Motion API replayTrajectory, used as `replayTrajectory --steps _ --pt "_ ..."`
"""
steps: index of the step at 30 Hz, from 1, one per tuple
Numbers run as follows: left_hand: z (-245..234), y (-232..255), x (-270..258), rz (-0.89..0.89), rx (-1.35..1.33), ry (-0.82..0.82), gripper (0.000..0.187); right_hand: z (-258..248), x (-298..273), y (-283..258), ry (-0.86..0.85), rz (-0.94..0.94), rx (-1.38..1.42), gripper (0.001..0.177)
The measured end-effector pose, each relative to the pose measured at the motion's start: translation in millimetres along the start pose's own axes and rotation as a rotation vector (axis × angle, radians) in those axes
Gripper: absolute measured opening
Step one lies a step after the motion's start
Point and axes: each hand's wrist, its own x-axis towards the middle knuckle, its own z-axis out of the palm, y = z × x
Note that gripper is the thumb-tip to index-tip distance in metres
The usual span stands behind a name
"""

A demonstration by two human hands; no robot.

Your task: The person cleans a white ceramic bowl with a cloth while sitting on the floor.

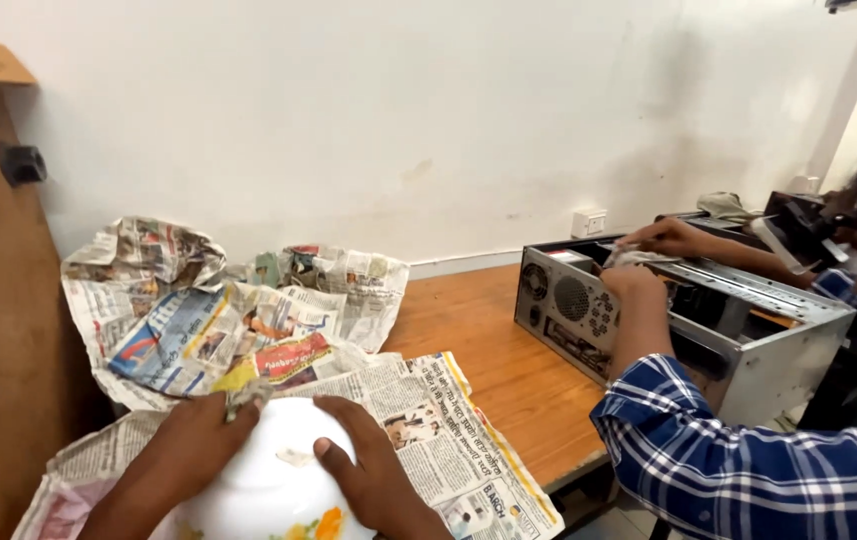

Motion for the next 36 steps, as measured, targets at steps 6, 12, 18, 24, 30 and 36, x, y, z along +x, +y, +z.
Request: replayTrajectory --steps 6,12,18,24,30,36 --pt "10 -25 17 -0.163 -0.345 -0.134 0.068 1 0 -6 0.015 0.033 0.005 0.06" --pt "23 -58 27 -0.134 -0.77 -0.19 0.058 2 0 -2 0.038 -0.001 0.017 0.061" --pt "-5 -11 37 0.027 -0.404 -0.003 0.065 -3 1 -3 0.02 0.071 -0.009 0.062" --pt "-18 46 3 0.216 -0.197 -0.09 0.06 4 0 -1 0.014 0.035 0.015 0.058" --pt "5 25 39 0.203 -0.2 -0.094 0.059 2 -1 -4 0.01 -0.022 -0.034 0.058" --pt "5 -6 39 0.024 -0.546 -0.222 0.06 1 1 -6 0.015 0.031 -0.038 0.058"
